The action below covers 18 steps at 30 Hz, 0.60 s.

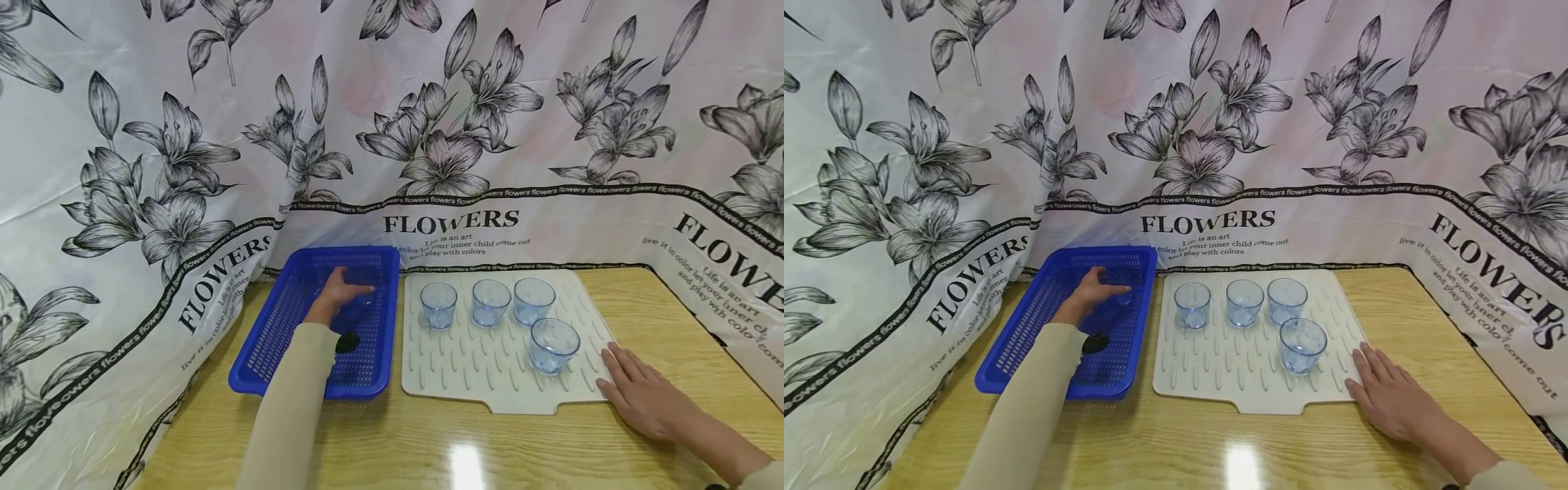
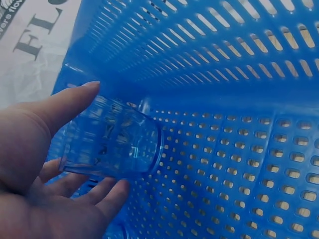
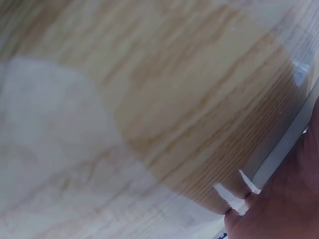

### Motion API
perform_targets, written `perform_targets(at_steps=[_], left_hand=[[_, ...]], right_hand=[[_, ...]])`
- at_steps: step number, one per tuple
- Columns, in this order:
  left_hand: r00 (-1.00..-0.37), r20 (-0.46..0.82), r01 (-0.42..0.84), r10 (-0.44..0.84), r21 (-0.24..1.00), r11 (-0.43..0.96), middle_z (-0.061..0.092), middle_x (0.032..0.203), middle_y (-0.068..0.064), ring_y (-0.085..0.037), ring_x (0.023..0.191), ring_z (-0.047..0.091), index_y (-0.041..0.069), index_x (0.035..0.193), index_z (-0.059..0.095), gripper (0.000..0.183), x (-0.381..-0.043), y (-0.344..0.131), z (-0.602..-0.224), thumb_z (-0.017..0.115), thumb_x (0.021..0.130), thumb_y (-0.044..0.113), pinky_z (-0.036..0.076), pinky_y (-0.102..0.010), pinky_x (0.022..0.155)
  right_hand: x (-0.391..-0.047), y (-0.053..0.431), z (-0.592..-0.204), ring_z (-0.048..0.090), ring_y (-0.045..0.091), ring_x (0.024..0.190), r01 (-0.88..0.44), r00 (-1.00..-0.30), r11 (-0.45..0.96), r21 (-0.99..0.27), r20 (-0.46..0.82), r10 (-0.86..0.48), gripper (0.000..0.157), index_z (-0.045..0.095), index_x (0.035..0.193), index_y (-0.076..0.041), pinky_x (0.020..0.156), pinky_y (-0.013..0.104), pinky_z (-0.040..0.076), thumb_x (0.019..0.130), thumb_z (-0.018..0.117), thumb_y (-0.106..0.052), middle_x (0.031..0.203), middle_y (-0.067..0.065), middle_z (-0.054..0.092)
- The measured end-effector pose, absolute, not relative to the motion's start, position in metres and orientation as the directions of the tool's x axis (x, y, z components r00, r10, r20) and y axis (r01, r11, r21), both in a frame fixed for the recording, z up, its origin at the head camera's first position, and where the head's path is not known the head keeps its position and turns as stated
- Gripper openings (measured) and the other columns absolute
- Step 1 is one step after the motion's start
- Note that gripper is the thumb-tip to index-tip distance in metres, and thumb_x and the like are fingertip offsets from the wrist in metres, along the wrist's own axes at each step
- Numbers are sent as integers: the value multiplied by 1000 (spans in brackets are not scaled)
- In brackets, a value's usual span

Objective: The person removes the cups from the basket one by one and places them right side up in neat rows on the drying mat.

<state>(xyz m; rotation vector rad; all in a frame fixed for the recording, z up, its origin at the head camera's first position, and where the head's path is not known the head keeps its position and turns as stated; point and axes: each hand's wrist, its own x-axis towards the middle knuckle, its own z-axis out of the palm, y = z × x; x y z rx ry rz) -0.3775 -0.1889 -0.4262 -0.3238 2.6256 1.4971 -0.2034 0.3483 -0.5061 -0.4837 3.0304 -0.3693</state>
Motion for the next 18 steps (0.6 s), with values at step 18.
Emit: perform_targets(at_steps=[18], left_hand=[[-971, -184, -236, -154, 843, 484, 33, 161, -23, -44, 147, 35, 2, 158, 27, 91, -377, -189, -427, 81, 89, 21, 32, -57, 118]], right_hand=[[-203, 347, -503, 18, 60, 145, -289, -952, 927, -240, -30, -305, 68, 27, 153, 17, 110, 72, 23, 112, 39, -36, 157, 40, 22]])
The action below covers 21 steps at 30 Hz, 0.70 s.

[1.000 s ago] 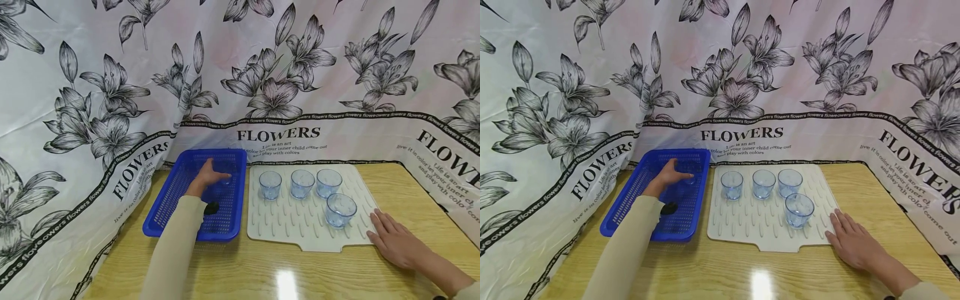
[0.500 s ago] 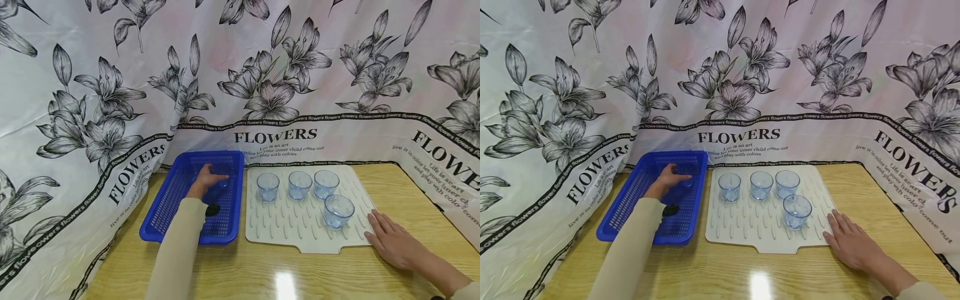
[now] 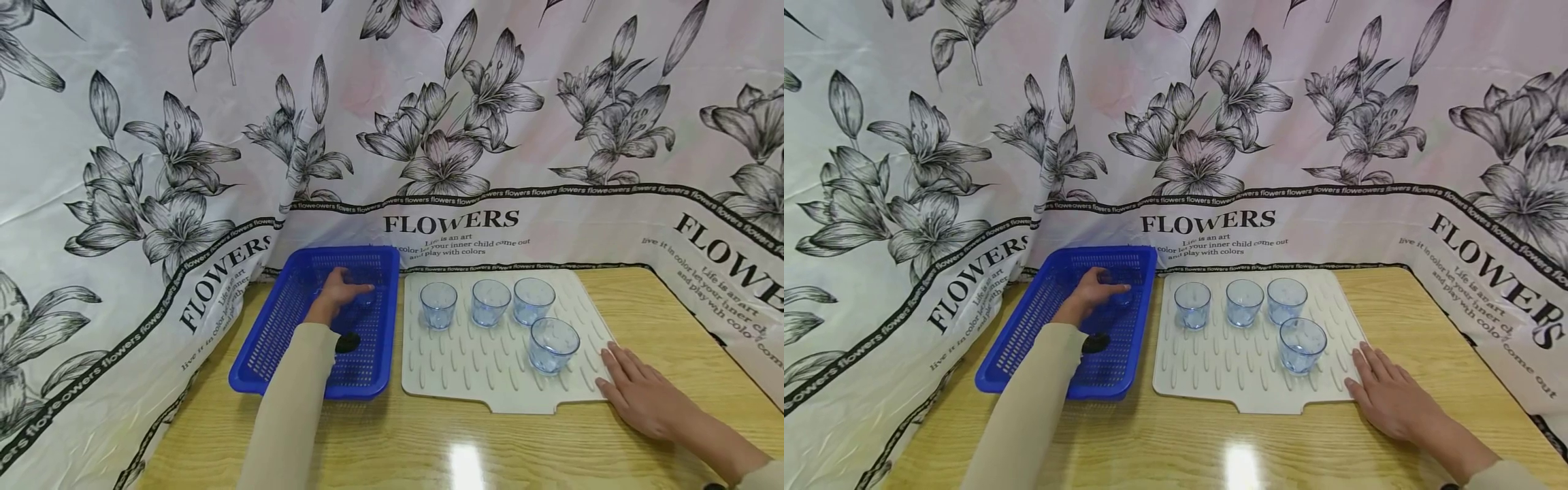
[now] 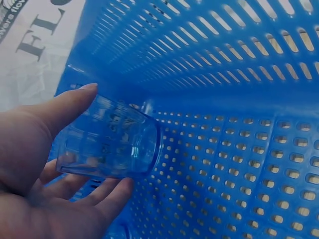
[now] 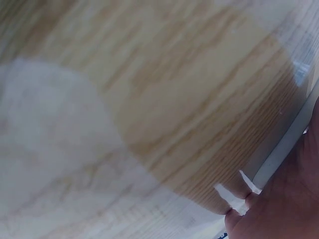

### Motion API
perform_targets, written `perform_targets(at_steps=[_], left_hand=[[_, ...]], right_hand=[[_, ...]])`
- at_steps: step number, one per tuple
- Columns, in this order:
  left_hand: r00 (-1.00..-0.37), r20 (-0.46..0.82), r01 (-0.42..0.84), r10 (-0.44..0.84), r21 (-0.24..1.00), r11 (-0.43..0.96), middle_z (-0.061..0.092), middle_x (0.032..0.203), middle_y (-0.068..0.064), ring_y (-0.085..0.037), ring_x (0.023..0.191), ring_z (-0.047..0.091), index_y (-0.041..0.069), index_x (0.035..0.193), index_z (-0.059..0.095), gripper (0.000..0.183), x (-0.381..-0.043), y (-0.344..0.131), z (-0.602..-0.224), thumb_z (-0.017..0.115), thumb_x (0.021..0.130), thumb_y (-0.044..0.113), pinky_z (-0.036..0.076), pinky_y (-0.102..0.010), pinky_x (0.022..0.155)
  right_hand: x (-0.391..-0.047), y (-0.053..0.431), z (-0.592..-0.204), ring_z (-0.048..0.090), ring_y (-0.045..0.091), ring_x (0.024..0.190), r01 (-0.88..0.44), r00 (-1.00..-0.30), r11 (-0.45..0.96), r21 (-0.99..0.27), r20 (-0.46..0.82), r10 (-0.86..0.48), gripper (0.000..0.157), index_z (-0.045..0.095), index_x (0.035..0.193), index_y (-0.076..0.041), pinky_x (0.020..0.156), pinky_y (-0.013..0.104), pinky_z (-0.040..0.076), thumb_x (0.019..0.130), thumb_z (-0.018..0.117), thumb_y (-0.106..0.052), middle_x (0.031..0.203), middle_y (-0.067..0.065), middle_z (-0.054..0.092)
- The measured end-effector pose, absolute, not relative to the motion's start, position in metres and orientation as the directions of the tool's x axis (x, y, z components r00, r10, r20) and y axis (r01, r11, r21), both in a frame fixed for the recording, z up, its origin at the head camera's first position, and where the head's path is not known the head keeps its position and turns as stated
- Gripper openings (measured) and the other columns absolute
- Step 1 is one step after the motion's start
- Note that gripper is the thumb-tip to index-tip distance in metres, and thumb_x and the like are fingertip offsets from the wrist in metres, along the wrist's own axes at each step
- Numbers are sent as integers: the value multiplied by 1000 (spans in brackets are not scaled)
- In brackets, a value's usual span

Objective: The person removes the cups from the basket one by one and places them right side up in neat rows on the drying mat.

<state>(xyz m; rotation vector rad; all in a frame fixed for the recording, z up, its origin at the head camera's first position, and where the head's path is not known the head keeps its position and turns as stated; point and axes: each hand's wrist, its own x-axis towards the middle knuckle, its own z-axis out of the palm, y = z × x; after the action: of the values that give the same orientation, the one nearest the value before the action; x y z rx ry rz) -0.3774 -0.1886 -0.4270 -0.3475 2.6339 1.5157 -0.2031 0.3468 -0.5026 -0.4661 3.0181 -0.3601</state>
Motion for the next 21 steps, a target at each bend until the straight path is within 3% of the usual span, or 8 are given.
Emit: perform_targets(at_steps=[9, 21], left_hand=[[-982, -154, -188, -108, 850, 492, 36, 159, -22, -42, 146, 37, 1, 158, 29, 89, -368, -190, -411, 81, 90, 25, 35, -56, 117], [-990, -142, -130, -4, 899, 418, 42, 154, -23, -41, 134, 51, 2, 156, 30, 86, -354, -183, -393, 81, 91, 24, 50, -49, 106]], right_hand=[[-204, 350, -503, 15, 60, 146, -288, -953, 925, -249, -24, -303, 68, 24, 153, 17, 109, 73, 22, 112, 37, -36, 159, 40, 19], [-201, 349, -503, 16, 60, 145, -280, -955, 927, -250, -26, -295, 69, 24, 153, 17, 110, 73, 22, 112, 37, -36, 158, 40, 19]])
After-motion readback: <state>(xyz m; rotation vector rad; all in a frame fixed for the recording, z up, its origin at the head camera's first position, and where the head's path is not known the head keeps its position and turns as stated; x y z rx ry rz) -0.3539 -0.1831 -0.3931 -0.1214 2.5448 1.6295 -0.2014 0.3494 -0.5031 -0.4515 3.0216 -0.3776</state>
